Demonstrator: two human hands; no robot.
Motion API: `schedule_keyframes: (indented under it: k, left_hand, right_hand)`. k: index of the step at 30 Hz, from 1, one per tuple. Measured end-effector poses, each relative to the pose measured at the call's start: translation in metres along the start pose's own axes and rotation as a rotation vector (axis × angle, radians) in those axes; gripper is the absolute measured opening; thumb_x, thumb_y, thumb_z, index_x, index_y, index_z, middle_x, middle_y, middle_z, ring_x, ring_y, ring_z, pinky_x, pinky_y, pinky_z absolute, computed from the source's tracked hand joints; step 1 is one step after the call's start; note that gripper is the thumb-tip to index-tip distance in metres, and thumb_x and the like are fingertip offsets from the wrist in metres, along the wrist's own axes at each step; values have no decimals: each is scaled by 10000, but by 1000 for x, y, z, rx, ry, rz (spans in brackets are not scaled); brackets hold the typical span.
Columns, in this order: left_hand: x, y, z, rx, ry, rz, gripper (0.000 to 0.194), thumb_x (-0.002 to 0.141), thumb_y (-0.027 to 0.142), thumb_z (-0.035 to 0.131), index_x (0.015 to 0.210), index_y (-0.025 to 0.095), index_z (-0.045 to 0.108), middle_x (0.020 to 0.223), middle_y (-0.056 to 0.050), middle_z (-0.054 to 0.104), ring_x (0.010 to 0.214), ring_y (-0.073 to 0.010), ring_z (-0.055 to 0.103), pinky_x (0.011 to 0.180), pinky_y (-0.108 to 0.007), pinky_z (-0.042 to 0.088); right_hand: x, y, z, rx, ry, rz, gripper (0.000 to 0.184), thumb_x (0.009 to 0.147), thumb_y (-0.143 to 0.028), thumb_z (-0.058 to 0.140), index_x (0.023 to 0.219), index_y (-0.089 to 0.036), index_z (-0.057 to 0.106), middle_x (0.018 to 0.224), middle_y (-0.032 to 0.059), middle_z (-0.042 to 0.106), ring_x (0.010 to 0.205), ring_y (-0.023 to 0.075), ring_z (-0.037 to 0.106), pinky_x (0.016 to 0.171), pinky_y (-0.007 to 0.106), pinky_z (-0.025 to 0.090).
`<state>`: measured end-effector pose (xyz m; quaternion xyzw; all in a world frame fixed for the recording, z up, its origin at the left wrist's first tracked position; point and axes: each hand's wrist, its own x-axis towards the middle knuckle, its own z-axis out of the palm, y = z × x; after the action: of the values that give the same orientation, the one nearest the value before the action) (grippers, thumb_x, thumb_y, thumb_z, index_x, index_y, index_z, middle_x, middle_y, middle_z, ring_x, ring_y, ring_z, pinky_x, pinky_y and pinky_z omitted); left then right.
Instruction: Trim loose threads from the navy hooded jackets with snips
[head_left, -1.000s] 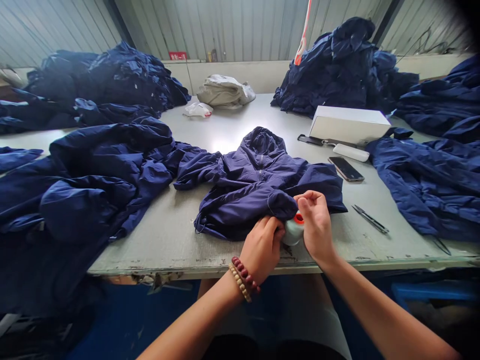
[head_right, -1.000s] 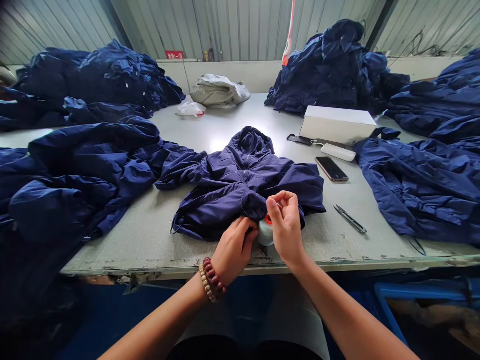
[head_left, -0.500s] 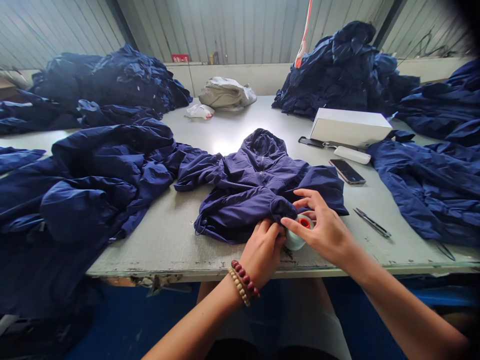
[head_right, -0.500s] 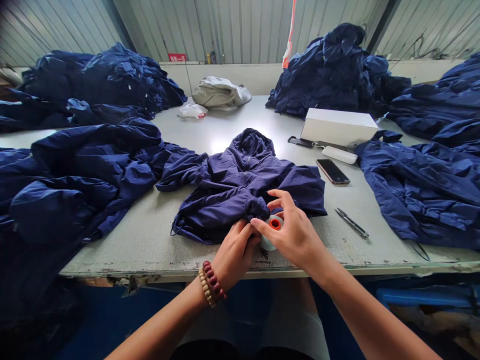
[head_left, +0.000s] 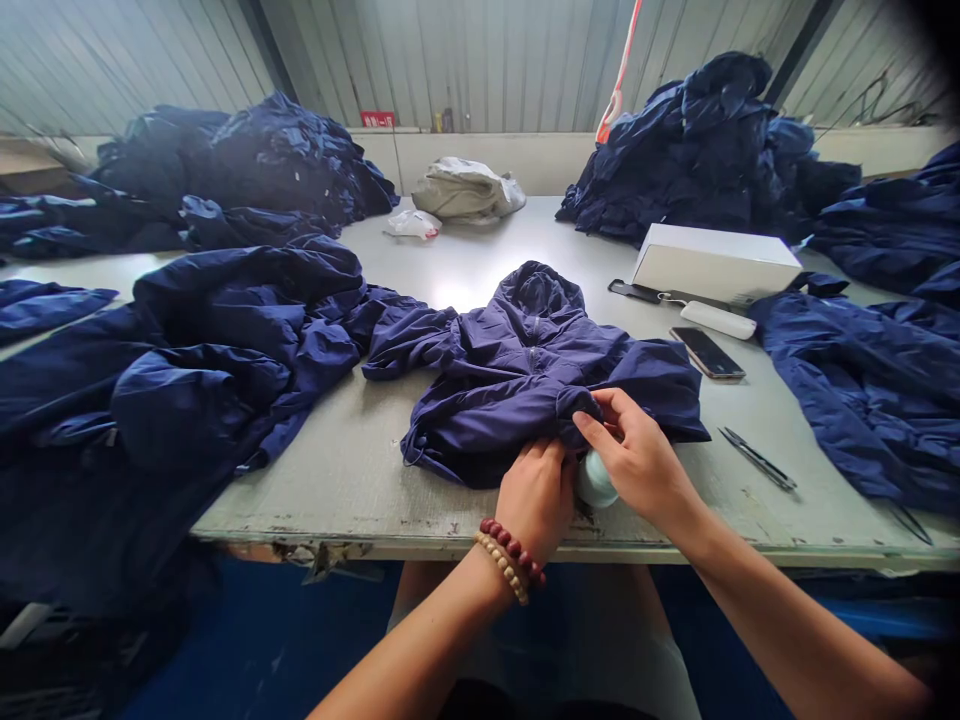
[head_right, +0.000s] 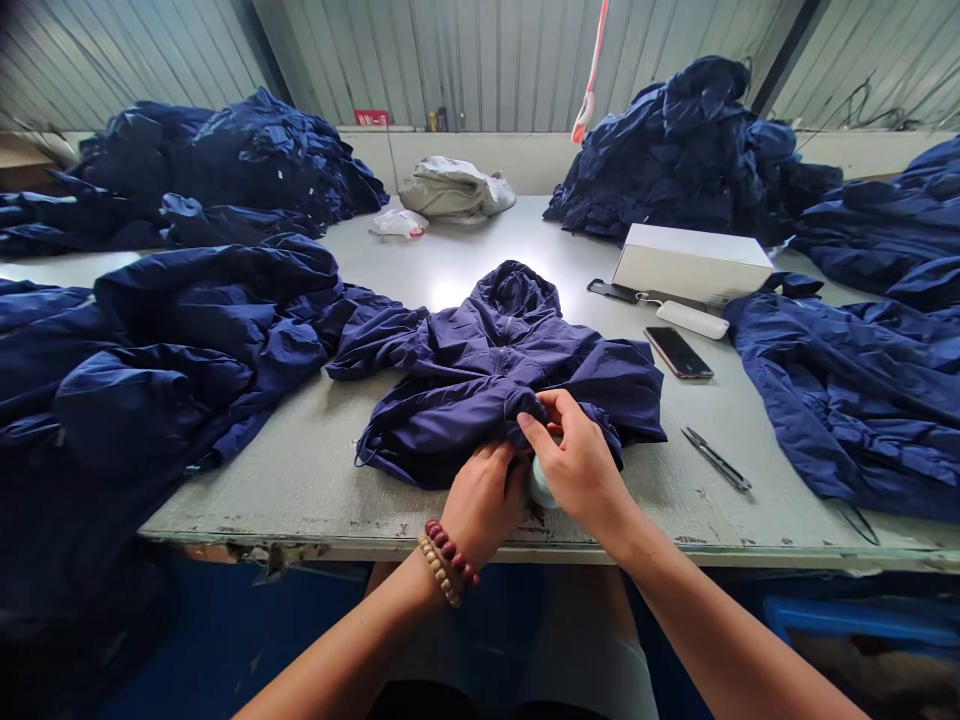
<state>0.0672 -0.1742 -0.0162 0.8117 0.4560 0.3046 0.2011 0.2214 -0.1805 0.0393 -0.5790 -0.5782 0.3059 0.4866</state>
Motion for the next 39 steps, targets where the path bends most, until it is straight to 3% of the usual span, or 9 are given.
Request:
schedule_keyframes:
  k: [5,10,15,19,24,28,31,36,39]
  left_hand:
    - [6,7,-3,82,7,-32,164,1037,163,571,1117,180,713,1117,-119,798,1027,-283,767,903,-402,600]
    - [7,11,-5,25,44,-92,156,979,143,623,1069,184,744,1072,-125,805,978,-294,777,855,-386,594]
    - [8,13,-7,-189,82,-135,222,974,146,635,1111,210,799,1139,-109,832,1063,-286,774,944,-395,574]
    - [13,15,-7,-399,69,-274,174,962,216,679,1017,221,845,1077,-91,860,996,-259,798,913,-360,577]
    - [17,18,-4,-475,49,-347,174,964,243,676,1053,210,821,1097,-100,858,1010,-265,800,914,-360,584]
    - [15,18,0,-583,62,-321,173,1026,310,623,1081,228,765,1109,-83,845,1013,-247,793,920,-346,592]
    - [14,14,-1,-649,18,-284,169,1023,264,598,1110,225,738,1081,-71,833,964,-232,781,910,-342,596]
    - [23,8,-15,-779,-183,-213,186,1006,293,613,1068,168,736,1091,-90,813,1009,-242,748,967,-358,593]
    - [31,10,-23,-860,-295,-210,255,1011,330,615,1137,159,756,1212,-105,806,1112,-260,743,1094,-397,561]
  right_hand:
    - [-3,0,-4,-176,-5,27,532,849,-514,805,1237,-238,567,1141,105,780,959,284,753,757,391,582]
    - [-3,-7,-7,-357,-82,-3,510,823,-310,747,1288,-242,550,1103,88,791,960,287,768,860,421,580]
    - [4,3,-4,-216,-59,5,639,746,-230,713,1361,-254,542,1148,76,772,981,264,751,820,388,584]
    - [6,10,-4,-129,-33,46,798,706,-218,724,1470,-252,497,1113,52,743,939,247,729,806,387,582]
    - [1,11,-2,57,-48,107,768,748,-244,736,1473,-239,483,1221,86,710,994,239,728,758,345,585]
    - [-12,16,7,289,103,124,584,898,-439,740,1410,-255,530,1299,97,683,1121,238,721,950,400,609]
    - [-21,18,15,428,262,150,449,965,-464,654,1350,-269,529,1311,92,661,1160,245,721,998,433,620]
    - [-25,14,21,623,431,226,379,897,-359,669,1217,-280,484,1208,71,638,1125,243,729,1048,474,623]
    - [-22,16,22,645,448,266,378,857,-360,704,1161,-281,494,1128,51,642,1040,237,732,978,457,643]
